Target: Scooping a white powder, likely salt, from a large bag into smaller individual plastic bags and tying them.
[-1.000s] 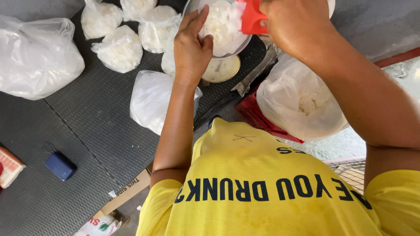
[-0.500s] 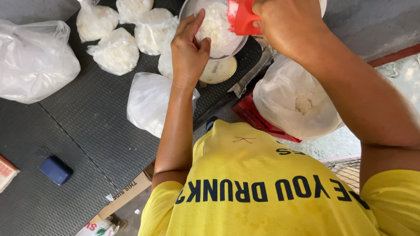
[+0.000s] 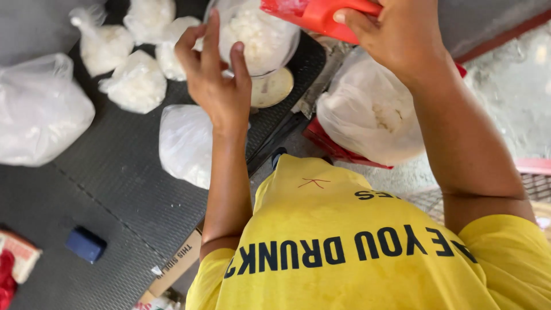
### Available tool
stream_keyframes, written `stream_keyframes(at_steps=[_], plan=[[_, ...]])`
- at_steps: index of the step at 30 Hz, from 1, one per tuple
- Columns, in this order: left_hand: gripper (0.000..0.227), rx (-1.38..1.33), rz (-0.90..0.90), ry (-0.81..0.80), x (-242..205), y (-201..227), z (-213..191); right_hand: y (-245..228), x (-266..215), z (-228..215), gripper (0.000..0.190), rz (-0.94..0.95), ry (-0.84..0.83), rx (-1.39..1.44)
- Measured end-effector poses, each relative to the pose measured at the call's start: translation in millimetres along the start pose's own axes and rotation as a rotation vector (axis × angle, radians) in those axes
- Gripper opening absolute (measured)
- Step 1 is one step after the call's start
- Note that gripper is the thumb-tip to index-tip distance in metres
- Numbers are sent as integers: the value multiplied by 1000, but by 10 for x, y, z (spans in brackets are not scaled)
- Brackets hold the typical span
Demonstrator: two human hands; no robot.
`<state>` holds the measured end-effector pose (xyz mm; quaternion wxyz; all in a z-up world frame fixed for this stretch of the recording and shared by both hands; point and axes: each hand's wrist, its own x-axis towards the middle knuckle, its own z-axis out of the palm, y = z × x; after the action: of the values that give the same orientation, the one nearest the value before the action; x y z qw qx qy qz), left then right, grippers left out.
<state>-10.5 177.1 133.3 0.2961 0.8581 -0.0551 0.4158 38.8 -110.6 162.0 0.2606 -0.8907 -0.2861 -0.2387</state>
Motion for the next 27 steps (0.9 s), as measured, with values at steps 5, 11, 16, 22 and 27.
stream_keyframes(at_steps=[5,11,16,22,27], plan=[[39,-416,-77,-192,-412,390,457,143,-714,-530,20,352,70,343],[96,-539,6,-577,-1006,306,1710,58,-1930,-1112,18,880,51,341],[134,-617,-271,-1000,-1460,281,2665,252,-2579,-670,30,897,-288,-148],[53,-269,-402,-1096,-1549,361,2843,773,-2957,97,27,861,-303,-364],[45,-192,-191,-663,-1663,175,2685,841,-2757,-97,25,856,-15,-233]])
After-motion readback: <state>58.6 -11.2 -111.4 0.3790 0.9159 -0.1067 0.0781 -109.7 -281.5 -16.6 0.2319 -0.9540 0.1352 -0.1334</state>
